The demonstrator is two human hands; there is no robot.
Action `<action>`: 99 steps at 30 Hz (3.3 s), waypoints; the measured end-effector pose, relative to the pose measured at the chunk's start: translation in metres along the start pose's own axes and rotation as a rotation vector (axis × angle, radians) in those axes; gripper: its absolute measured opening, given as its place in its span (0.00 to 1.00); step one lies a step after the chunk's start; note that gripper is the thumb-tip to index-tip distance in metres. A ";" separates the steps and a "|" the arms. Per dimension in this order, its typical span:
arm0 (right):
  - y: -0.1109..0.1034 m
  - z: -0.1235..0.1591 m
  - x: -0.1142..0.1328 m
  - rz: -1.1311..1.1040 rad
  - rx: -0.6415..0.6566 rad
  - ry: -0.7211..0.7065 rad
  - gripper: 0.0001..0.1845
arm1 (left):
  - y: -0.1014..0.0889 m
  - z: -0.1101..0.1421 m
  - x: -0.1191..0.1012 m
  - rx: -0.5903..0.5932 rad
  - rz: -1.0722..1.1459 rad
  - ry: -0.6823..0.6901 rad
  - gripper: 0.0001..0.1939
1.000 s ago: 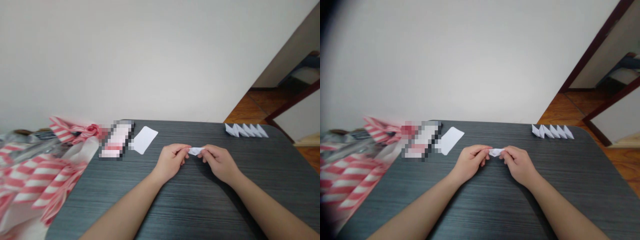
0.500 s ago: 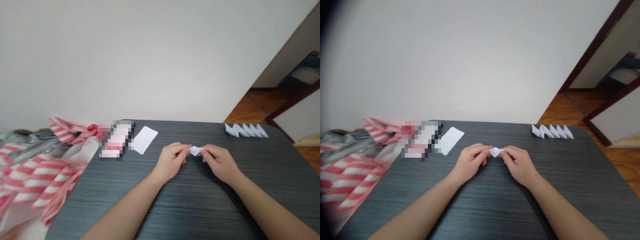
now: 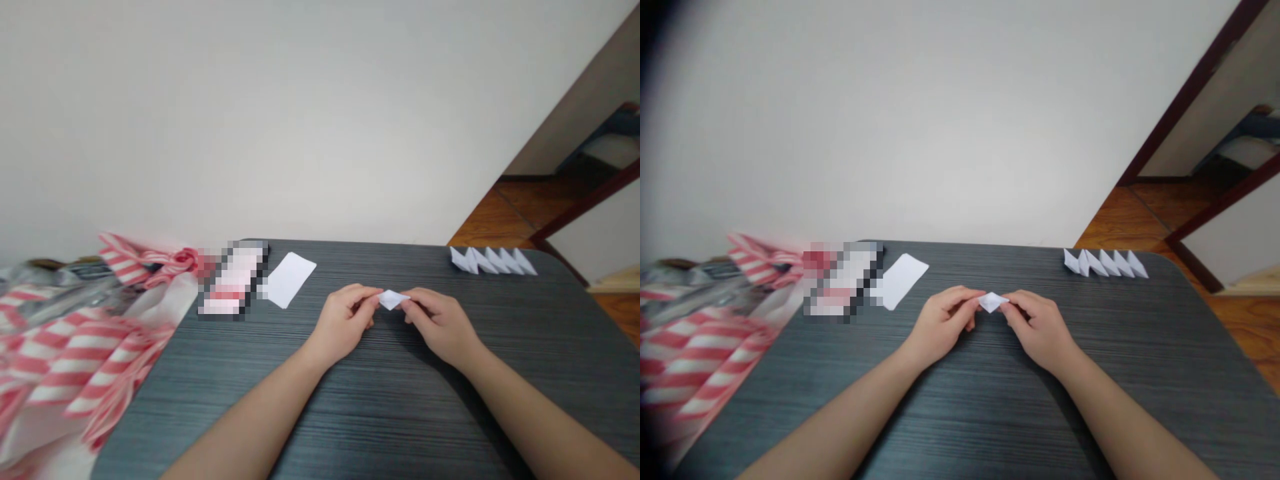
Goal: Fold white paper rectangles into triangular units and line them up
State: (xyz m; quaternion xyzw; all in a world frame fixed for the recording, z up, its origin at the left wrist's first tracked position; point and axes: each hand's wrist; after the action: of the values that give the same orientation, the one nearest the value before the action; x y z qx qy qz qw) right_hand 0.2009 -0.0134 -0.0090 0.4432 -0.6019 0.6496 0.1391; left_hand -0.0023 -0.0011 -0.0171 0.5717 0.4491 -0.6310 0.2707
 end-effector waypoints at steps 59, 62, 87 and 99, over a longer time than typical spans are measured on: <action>0.018 -0.003 -0.010 -0.282 0.059 0.019 0.05 | 0.002 0.001 -0.006 0.140 -0.271 0.026 0.05; 0.019 -0.004 -0.009 -0.257 0.048 0.010 0.06 | 0.003 0.001 -0.007 0.121 -0.290 0.014 0.05; 0.018 -0.005 0.003 -0.061 -0.012 -0.016 0.08 | 0.004 0.001 -0.009 0.084 -0.364 0.008 0.07; 0.015 -0.007 0.007 0.011 -0.031 -0.061 0.06 | 0.003 0.000 -0.011 0.111 -0.431 0.025 0.13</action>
State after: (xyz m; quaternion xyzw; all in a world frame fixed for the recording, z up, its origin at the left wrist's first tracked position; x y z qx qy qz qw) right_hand 0.1836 -0.0133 -0.0125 0.4573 -0.6181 0.6272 0.1241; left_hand 0.0019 -0.0046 -0.0070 0.4842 0.5291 -0.6908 0.0920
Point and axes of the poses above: each hand's wrist, its own z-axis away from the middle knuckle, its own y-axis out of the palm, x = y × z, and after that the axes turned 11 degrees about x, right-handed
